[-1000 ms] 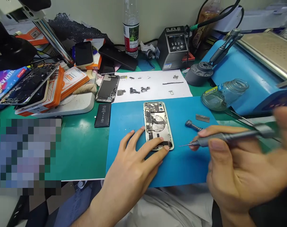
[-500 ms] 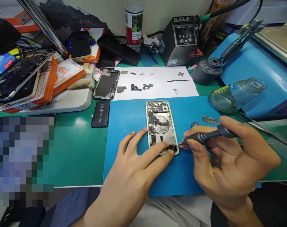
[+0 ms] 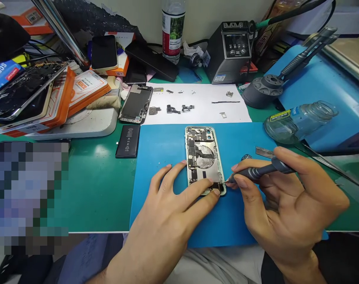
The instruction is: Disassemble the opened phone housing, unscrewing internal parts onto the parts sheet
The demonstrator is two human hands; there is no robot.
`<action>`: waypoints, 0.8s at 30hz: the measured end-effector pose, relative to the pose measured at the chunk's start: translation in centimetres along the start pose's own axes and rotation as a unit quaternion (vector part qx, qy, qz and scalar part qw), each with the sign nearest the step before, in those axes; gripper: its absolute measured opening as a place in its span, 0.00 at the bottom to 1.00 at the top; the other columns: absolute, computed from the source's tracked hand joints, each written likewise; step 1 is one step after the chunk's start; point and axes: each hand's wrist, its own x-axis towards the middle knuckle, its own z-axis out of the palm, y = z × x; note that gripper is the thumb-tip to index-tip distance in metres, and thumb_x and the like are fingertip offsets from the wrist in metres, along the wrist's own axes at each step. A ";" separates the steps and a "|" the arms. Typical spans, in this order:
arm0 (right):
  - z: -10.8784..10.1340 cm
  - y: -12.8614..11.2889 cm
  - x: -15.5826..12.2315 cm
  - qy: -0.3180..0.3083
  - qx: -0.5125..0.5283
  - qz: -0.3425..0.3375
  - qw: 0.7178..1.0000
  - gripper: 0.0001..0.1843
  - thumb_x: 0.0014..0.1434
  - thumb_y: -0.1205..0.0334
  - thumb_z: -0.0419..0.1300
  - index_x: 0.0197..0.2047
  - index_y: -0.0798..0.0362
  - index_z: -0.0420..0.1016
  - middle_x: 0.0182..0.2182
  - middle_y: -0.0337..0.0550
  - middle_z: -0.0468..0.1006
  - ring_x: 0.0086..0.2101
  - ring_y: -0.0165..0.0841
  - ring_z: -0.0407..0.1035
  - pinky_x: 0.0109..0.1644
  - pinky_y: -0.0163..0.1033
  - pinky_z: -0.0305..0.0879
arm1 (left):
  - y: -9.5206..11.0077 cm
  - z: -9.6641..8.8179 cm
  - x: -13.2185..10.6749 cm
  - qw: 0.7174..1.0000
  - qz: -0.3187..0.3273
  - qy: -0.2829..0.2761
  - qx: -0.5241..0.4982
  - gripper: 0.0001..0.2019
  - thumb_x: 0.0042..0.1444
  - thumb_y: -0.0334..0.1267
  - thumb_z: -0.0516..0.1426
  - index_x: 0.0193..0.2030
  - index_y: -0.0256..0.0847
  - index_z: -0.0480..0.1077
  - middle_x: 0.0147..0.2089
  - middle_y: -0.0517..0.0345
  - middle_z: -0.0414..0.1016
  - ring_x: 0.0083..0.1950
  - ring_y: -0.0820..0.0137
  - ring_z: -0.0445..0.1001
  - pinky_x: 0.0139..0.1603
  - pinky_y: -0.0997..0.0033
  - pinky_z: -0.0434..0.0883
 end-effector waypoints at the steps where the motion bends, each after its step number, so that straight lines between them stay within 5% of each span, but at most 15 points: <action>1: 0.0 -0.1 -0.1 0.005 -0.003 0.001 1.000 0.41 0.64 0.73 0.73 0.75 0.38 0.72 0.48 0.42 0.83 0.40 0.30 0.82 0.45 0.30 0.85 | 0.0 0.0 0.0 1.000 0.000 0.002 0.000 0.32 0.75 0.20 0.49 0.78 0.52 0.67 0.79 0.73 0.69 0.81 0.43 0.51 0.78 0.40 0.50; 10: -0.4 0.2 -0.8 0.031 -0.012 -0.015 0.999 0.40 0.65 0.73 0.72 0.75 0.37 0.73 0.61 0.44 0.84 0.47 0.36 0.86 0.47 0.37 0.88 | 0.1 0.1 -0.1 1.000 0.000 0.003 -0.006 0.31 0.74 0.21 0.50 0.77 0.52 0.67 0.78 0.72 0.70 0.80 0.43 0.52 0.79 0.39 0.49; 18: -0.5 -0.1 -0.8 0.056 -0.043 -0.011 0.997 0.40 0.62 0.74 0.75 0.72 0.35 0.77 0.49 0.39 0.88 0.42 0.38 0.85 0.42 0.41 0.88 | 0.0 0.1 -0.1 1.000 0.000 0.001 -0.012 0.28 0.76 0.23 0.51 0.76 0.52 0.68 0.78 0.71 0.70 0.80 0.42 0.52 0.79 0.38 0.50; 24: -1.2 0.8 -0.7 0.042 -0.060 -0.085 0.994 0.37 0.64 0.74 0.72 0.73 0.41 0.76 0.54 0.42 0.88 0.45 0.40 0.86 0.43 0.45 0.86 | 0.0 0.1 0.0 1.000 0.003 0.007 -0.009 0.29 0.76 0.22 0.50 0.76 0.52 0.68 0.77 0.71 0.71 0.80 0.43 0.52 0.78 0.38 0.51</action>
